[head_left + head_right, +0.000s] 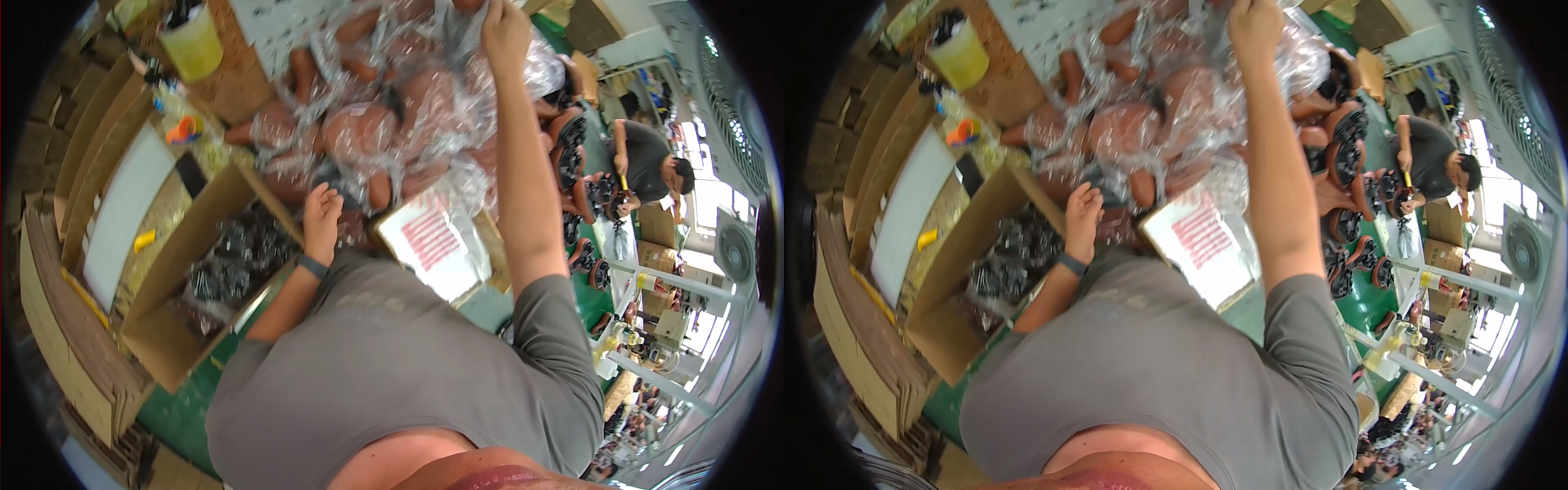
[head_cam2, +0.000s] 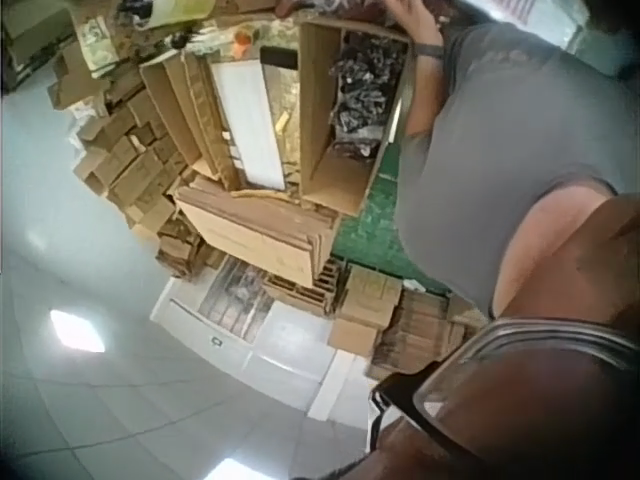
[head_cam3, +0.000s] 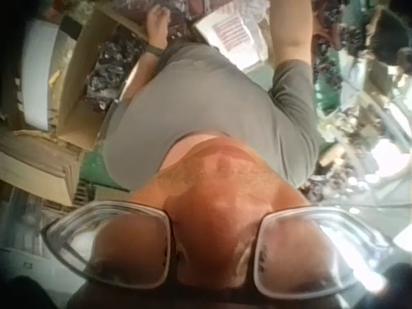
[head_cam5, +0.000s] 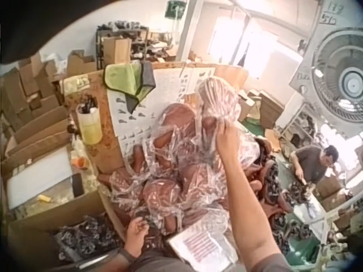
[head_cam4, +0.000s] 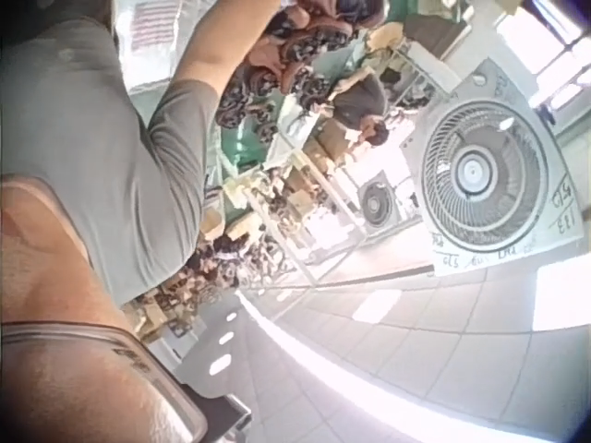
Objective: Packaging bicycle seats by putting them into individual plastic bags and then placing the bagged seats into cardboard boxes.
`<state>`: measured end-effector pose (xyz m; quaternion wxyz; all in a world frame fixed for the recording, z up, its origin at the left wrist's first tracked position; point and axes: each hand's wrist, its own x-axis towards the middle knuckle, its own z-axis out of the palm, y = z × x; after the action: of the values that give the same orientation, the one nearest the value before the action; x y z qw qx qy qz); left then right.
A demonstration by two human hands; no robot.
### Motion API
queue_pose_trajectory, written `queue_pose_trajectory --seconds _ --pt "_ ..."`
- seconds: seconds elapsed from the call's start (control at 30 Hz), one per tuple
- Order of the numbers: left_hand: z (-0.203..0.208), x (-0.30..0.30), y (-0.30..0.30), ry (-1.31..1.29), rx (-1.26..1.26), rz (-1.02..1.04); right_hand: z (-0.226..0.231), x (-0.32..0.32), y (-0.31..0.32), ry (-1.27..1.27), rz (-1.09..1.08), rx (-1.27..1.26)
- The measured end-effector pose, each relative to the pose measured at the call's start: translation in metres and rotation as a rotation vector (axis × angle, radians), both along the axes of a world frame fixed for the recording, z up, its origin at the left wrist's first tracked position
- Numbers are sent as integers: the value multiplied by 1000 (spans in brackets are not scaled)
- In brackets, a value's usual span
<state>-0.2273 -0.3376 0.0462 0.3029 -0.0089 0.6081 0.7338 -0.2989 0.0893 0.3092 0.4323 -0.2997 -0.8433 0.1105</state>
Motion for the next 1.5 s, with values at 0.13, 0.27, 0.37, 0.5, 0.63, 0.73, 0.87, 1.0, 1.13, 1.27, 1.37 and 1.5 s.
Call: queue_pose_trajectory --seconds 0.13,0.27,0.37,0.5,0.63,0.73,0.87,1.0,1.13,1.27,1.37,1.5 --pt "-76 39 -37 -210 -180 54 -37 8 -47 -138 143 -155" --pt "-118 54 -55 -577 -180 -124 -128 94 -110 -8 402 -189" --pt "-157 54 -42 -640 -399 -240 -168 194 -185 -67 379 -705" --pt "-265 102 -8 -480 -587 -187 -223 320 -249 -200 352 -1185" --pt "-337 122 -17 -298 -699 180 -247 390 -292 -255 379 -1477" --pt "-246 140 5 -442 -658 95 -255 424 -298 -243 287 -1517" --pt "-172 113 -27 -651 -359 -93 -246 431 -284 -319 433 -1447" --pt "-72 108 -40 -837 -355 -173 -235 433 -267 -272 520 -1456" --pt "-75 119 -59 -939 -56 65 -220 423 -258 -277 623 -1443" --pt "-6 163 -53 -1077 265 186 -206 423 -245 -187 688 -1587" --pt "48 197 -71 -1048 388 113 -192 421 -239 -165 705 -1762" --pt "109 207 -67 -506 132 -190 -149 407 -241 -216 874 -1829"
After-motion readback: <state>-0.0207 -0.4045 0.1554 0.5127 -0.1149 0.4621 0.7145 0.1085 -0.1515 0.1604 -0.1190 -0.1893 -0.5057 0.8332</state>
